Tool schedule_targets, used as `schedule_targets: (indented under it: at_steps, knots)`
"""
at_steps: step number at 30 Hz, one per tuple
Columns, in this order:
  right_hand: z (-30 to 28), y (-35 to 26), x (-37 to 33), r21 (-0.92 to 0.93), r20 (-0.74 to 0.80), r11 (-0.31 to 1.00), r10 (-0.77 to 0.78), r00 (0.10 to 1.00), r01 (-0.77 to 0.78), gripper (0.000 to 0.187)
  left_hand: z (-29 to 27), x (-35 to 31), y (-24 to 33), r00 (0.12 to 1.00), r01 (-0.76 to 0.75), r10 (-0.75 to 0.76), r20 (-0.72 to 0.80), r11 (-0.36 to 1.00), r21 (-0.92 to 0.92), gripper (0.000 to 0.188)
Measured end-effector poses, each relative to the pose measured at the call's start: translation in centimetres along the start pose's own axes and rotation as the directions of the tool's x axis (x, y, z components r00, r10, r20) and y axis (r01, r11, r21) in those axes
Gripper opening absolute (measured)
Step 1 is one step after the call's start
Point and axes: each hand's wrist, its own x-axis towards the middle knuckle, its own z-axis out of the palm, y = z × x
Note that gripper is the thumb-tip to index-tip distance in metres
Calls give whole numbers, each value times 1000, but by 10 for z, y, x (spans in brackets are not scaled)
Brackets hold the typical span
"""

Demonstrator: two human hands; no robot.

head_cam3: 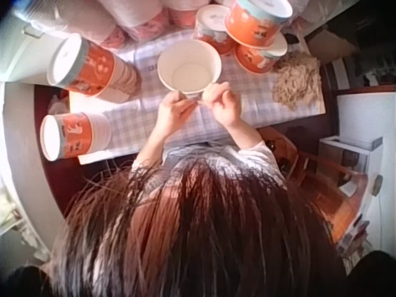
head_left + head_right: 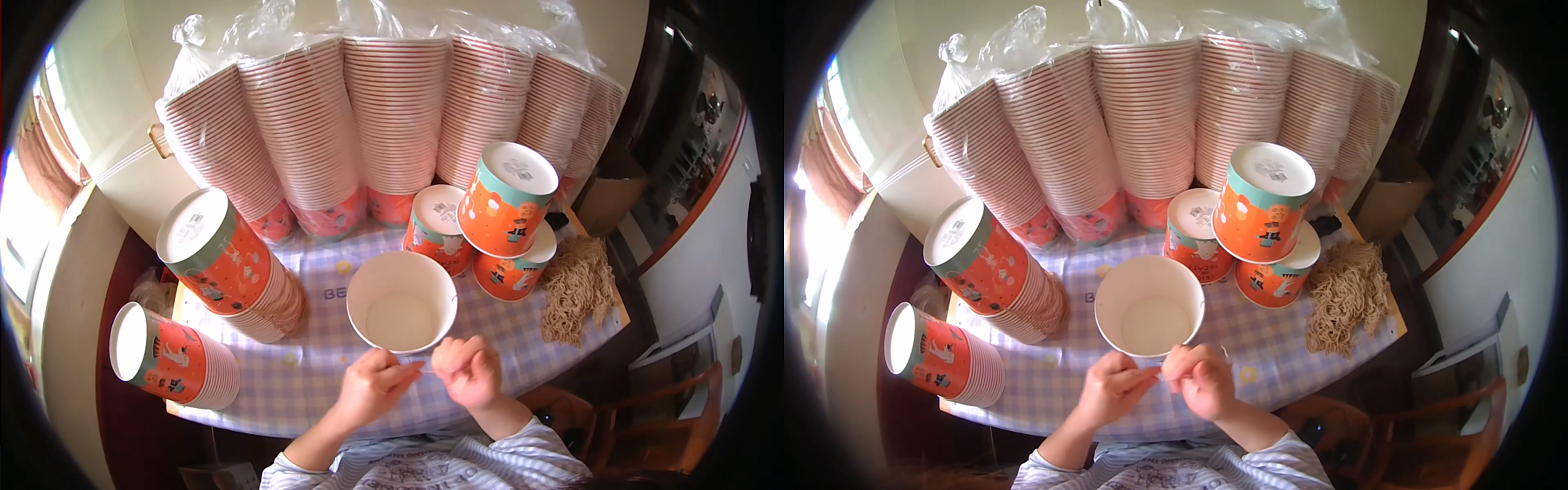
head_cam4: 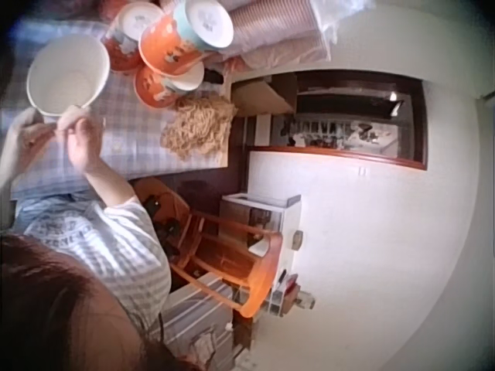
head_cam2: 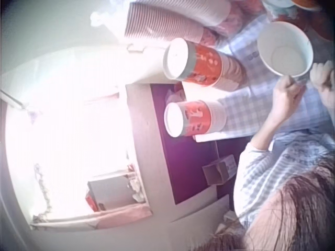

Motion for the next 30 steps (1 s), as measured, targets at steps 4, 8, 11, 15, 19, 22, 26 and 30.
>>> schedule_targets:
  at_steps: [4, 8, 11, 15, 19, 22, 26, 30]
  knots:
    - [-1, 12, -11, -569, 411, 799, 70, 909, 196, 30, -25, -3, -36, 949, 270, -292, -121, 948, -170, 21]
    - [12, 26, -30, -784, 388, 621, 504, 771, -11, 56, -44, -2, -72, 865, 253, -484, -135, 651, -716, 16]
    - [11, 11, -22, -741, 630, 669, 666, 400, 52, 49, -58, 7, -89, 812, 297, -582, -49, 484, -823, 16]
    - [18, -13, 34, -682, 680, 724, 573, 456, 107, 30, -68, 39, -97, 826, 465, -563, 26, 655, -596, 17]
    - [7, 22, 83, -916, 328, 337, 320, 889, 217, 17, -81, 68, -86, 878, 479, -448, 169, 808, -344, 19]
    - [-9, 60, 95, -922, 312, 342, 373, 874, 183, 16, -80, 65, -106, 849, 522, -475, 230, 822, -228, 18]
    - [-19, 69, 100, -950, 264, 282, 482, 835, 137, 17, -77, 65, -113, 831, 551, -526, 181, 821, -147, 16]
    - [-24, 75, 103, -956, 190, 291, 524, 831, 35, 19, -82, 66, -115, 828, 559, -528, 187, 800, -219, 13]
